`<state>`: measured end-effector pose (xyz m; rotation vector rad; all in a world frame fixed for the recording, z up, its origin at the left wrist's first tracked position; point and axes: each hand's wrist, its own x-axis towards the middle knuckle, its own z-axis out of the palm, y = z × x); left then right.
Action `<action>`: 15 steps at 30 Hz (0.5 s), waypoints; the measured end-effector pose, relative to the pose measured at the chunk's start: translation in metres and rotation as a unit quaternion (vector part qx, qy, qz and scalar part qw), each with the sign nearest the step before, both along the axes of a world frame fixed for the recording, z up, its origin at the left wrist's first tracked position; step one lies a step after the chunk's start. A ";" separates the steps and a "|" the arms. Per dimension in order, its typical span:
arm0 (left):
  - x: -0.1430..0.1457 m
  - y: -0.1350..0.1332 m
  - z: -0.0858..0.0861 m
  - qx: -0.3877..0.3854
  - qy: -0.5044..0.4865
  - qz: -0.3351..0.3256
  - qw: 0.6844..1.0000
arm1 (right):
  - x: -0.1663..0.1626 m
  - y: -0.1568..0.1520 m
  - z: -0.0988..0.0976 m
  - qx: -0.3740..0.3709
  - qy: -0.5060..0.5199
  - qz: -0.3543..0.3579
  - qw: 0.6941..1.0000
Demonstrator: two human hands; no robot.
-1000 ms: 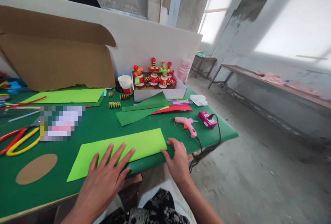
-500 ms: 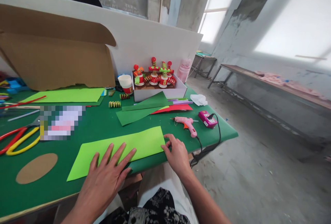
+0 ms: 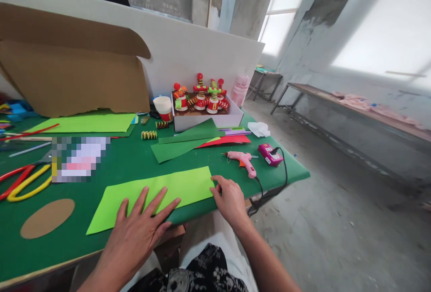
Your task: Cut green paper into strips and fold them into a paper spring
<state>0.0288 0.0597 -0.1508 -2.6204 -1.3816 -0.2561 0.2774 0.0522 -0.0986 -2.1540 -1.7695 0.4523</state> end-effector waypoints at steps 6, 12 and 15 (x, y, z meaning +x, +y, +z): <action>0.004 -0.001 -0.011 0.075 -0.029 -0.040 0.996 | -0.001 0.000 -0.002 0.000 -0.023 0.004 1.000; 0.028 -0.010 -0.008 0.050 -0.030 -0.079 0.995 | 0.000 0.000 -0.005 0.011 -0.043 0.007 0.999; 0.039 -0.016 -0.003 -0.003 0.011 -0.052 0.999 | 0.000 0.000 -0.008 0.028 -0.053 0.015 0.998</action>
